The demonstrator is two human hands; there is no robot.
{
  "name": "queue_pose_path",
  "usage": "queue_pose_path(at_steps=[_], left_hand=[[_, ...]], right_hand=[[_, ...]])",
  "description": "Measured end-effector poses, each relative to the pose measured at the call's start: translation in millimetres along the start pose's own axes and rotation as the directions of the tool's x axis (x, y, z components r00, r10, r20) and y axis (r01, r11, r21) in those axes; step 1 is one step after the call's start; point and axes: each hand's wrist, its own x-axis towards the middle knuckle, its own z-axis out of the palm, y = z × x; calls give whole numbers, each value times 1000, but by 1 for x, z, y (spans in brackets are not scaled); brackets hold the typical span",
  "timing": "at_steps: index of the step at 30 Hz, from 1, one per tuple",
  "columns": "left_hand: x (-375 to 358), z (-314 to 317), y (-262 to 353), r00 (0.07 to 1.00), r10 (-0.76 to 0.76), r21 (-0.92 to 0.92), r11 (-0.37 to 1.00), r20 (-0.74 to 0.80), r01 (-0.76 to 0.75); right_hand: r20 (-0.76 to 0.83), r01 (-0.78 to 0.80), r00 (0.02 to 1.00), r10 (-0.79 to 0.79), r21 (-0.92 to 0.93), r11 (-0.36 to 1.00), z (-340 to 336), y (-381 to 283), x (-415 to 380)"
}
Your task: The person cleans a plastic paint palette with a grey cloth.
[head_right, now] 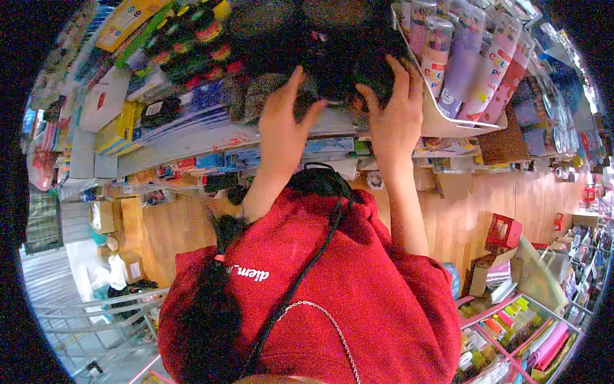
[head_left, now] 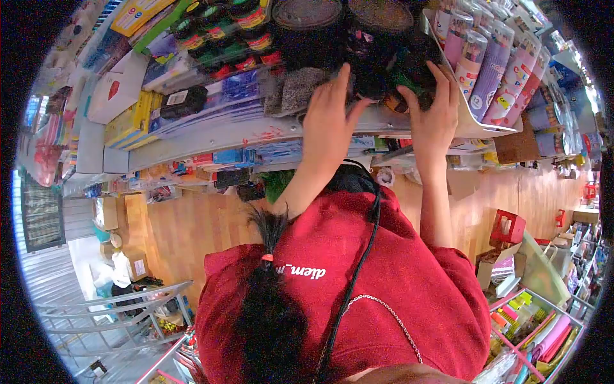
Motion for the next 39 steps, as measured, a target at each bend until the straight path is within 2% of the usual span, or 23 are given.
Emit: queue_pose_path(at_steps=[2,5,6,8,11,16,21,24,27,28,31,32,34,39], left_hand=[[1,-22,-8,982,129,43,991,-135,-124],[0,-37,-27,997,69,134,989,-18,-66],[-4,-32,-34,999,32,93,995,25,-34],[-12,-23,-55,991,-15,37,999,133,10],[-16,-19,-53,983,-54,-84,994,174,69],[-18,-22,-52,978,-17,-65,997,208,31],[-18,-23,-50,984,68,-52,997,164,-60],[-21,-30,-42,992,128,-55,990,15,-127],[-34,-43,-10,959,162,-73,980,-231,-183],[-43,-41,5,953,47,-135,987,-299,-90],[-60,-28,60,919,46,-138,984,-391,-108],[-59,-14,78,896,79,-218,957,-438,-191],[-55,10,114,911,180,-222,935,-370,-275],[-30,59,197,919,271,-313,880,-285,-356]], right_hand=[[-70,-18,997,20,28,999,2,-2,-6],[-188,20,982,-15,23,1000,-1,-9,-14],[-219,37,975,-31,26,999,-7,-15,-16],[-188,7,982,9,82,997,-18,-20,-32],[-157,-57,984,81,152,987,-28,-39,-61],[17,-172,985,172,198,965,-43,-62,-108],[48,-308,950,308,297,904,-72,-46,-136],[23,-321,943,333,339,885,-96,-17,-147],[49,-306,947,316,424,852,-125,9,-151],[68,-293,954,292,423,857,-138,20,-153],[113,-285,958,262,409,867,-177,52,-154],[118,-282,959,256,401,872,-188,63,-154],[104,-297,954,280,411,862,-205,85,-161],[158,-429,902,402,440,789,-237,125,-181]])
